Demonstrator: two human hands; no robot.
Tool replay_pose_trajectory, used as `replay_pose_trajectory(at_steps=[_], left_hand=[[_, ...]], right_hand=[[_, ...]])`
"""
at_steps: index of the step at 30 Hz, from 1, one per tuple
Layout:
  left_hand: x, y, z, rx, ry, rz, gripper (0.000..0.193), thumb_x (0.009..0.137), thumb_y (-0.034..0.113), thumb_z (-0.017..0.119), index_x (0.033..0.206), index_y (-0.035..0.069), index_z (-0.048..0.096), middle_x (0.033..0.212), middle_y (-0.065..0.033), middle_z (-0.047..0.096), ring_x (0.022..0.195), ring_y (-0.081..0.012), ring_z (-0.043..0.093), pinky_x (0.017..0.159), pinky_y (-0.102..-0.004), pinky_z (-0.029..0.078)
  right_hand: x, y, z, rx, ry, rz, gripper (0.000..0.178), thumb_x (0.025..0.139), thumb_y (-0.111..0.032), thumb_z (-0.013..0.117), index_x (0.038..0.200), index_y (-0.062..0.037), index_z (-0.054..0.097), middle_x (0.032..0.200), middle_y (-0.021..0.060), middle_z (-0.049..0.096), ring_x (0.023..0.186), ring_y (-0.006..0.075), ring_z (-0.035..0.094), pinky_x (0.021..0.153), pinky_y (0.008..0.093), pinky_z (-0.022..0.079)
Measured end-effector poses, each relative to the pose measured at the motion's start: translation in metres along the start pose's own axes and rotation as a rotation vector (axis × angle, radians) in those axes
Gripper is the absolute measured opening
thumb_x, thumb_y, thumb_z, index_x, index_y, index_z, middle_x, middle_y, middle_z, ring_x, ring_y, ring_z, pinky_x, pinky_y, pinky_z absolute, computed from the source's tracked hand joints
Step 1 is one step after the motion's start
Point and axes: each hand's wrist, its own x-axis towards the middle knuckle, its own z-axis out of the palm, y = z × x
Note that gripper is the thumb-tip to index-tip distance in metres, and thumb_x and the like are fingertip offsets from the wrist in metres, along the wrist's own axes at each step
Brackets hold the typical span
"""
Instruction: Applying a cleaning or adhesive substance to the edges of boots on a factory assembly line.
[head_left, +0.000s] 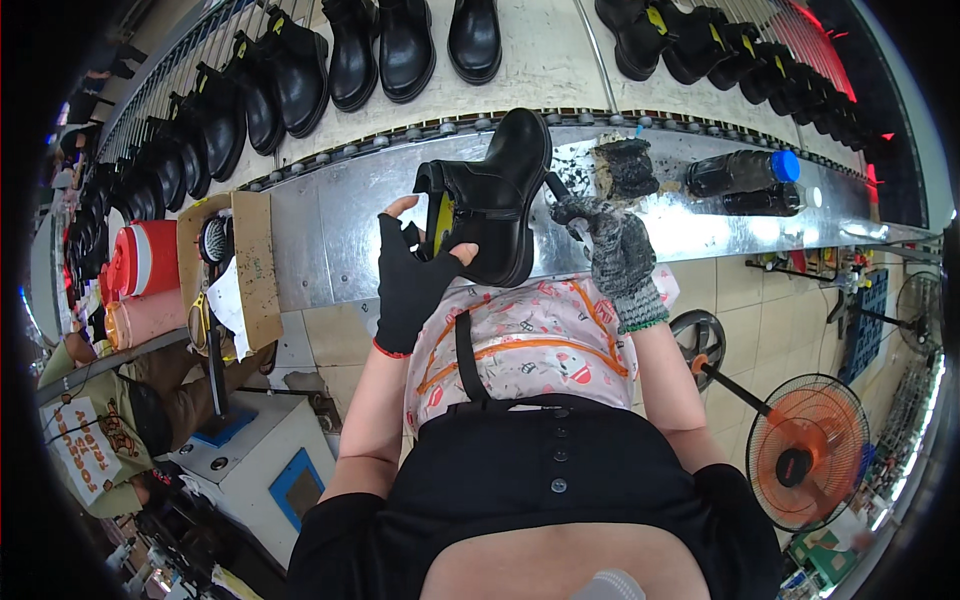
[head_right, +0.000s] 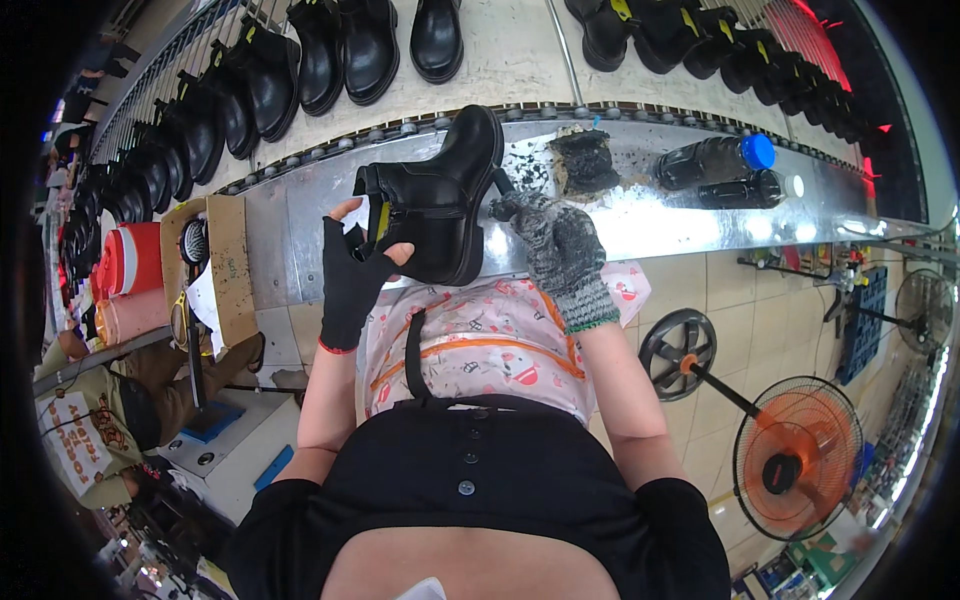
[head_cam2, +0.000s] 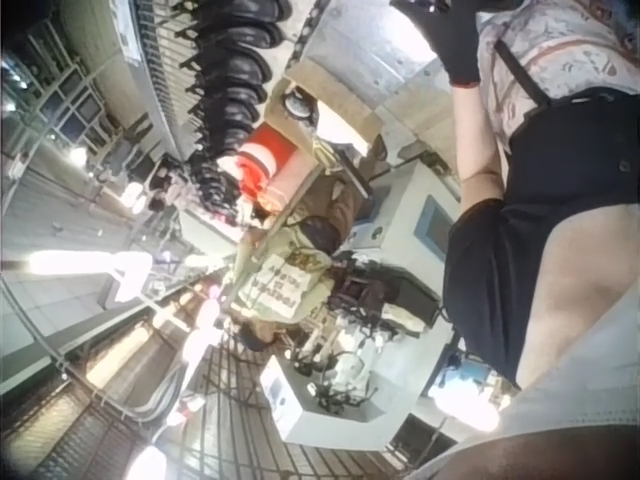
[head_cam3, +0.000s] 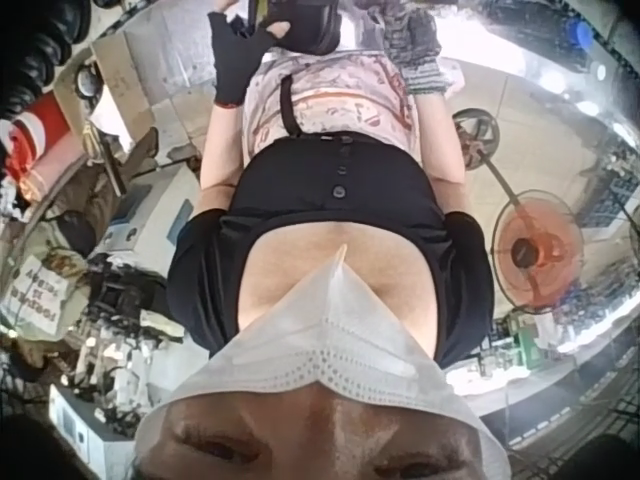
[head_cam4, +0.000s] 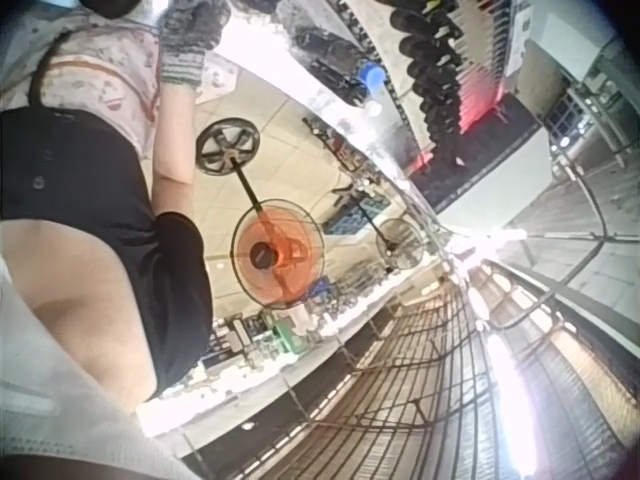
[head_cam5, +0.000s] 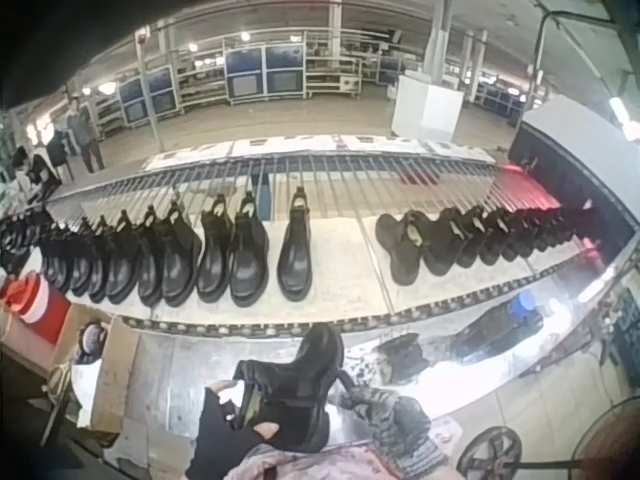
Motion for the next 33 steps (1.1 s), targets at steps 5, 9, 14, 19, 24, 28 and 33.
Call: replay_pose_trajectory(at_steps=[5,9,14,19,24,28,33], left_hand=[[-0.012,-0.006,0.0,-0.082,-0.078,-0.105,0.076,0.065,0.014,0.08,0.127,0.001,0.039,0.081,-0.0066,0.058,0.069,-0.0128,0.059,0.063,-0.0251,0.048],[-0.014,-0.019,-0.002,-0.153,-0.203,-0.126,0.069,0.066,0.009,0.077,0.125,-0.001,0.043,0.092,-0.0099,0.062,0.081,-0.0153,0.061,0.073,-0.0272,0.049],[-0.02,-0.003,-0.001,-0.41,-0.306,-0.403,0.055,0.067,0.002,0.071,0.117,-0.002,0.05,0.096,-0.0092,0.061,0.084,-0.0156,0.061,0.073,-0.0279,0.05],[-0.021,-0.006,0.004,-0.423,-0.306,-0.377,0.054,0.067,0.001,0.07,0.117,-0.001,0.05,0.096,-0.0089,0.061,0.083,-0.0165,0.061,0.069,-0.0286,0.053],[-0.024,0.007,0.012,-0.484,-0.265,-0.426,0.052,0.068,0.002,0.07,0.116,-0.001,0.05,0.097,-0.0087,0.06,0.083,-0.0166,0.061,0.068,-0.028,0.053],[-0.022,0.004,0.017,-0.477,-0.29,-0.375,0.051,0.07,0.003,0.07,0.115,-0.002,0.048,0.099,-0.0099,0.059,0.082,-0.0164,0.06,0.066,-0.0283,0.055],[-0.023,0.02,0.021,-0.623,-0.246,-0.489,0.048,0.072,0.003,0.069,0.114,-0.002,0.047,0.097,-0.0109,0.059,0.08,-0.0179,0.061,0.064,-0.0307,0.057]], right_hand=[[-0.012,-0.008,0.001,0.061,-0.023,-0.052,0.039,0.094,-0.031,0.037,0.101,-0.0062,0.067,0.094,0.0103,0.069,0.085,0.024,0.066,0.078,0.0303,0.05],[-0.017,-0.016,-0.005,-0.087,-0.151,0.01,0.023,0.09,-0.015,0.049,0.101,-0.0045,0.066,0.093,0.0124,0.068,0.084,0.0251,0.066,0.077,0.0316,0.051],[-0.023,0.001,-0.008,0.077,-0.185,0.009,0.021,0.089,-0.013,0.055,0.101,0.0013,0.065,0.091,0.0108,0.069,0.082,0.016,0.065,0.079,0.0268,0.05],[-0.026,-0.015,-0.027,0.352,-0.233,0.183,0.023,0.088,-0.015,0.052,0.099,0.0003,0.066,0.089,0.0122,0.069,0.083,0.0185,0.065,0.08,0.0295,0.05],[-0.041,-0.028,-0.048,-0.242,-0.38,0.046,0.027,0.083,-0.024,0.053,0.097,-0.0081,0.069,0.09,0.0133,0.068,0.081,0.0272,0.065,0.076,0.0337,0.05],[-0.052,-0.05,-0.055,-0.159,-0.365,0.044,0.03,0.086,-0.025,0.048,0.095,-0.0062,0.069,0.089,0.013,0.068,0.082,0.0282,0.065,0.076,0.0351,0.05],[-0.071,-0.05,-0.057,-0.082,-0.228,-0.101,0.034,0.09,-0.027,0.042,0.095,-0.0055,0.068,0.089,0.011,0.069,0.081,0.0272,0.066,0.075,0.0344,0.051]])
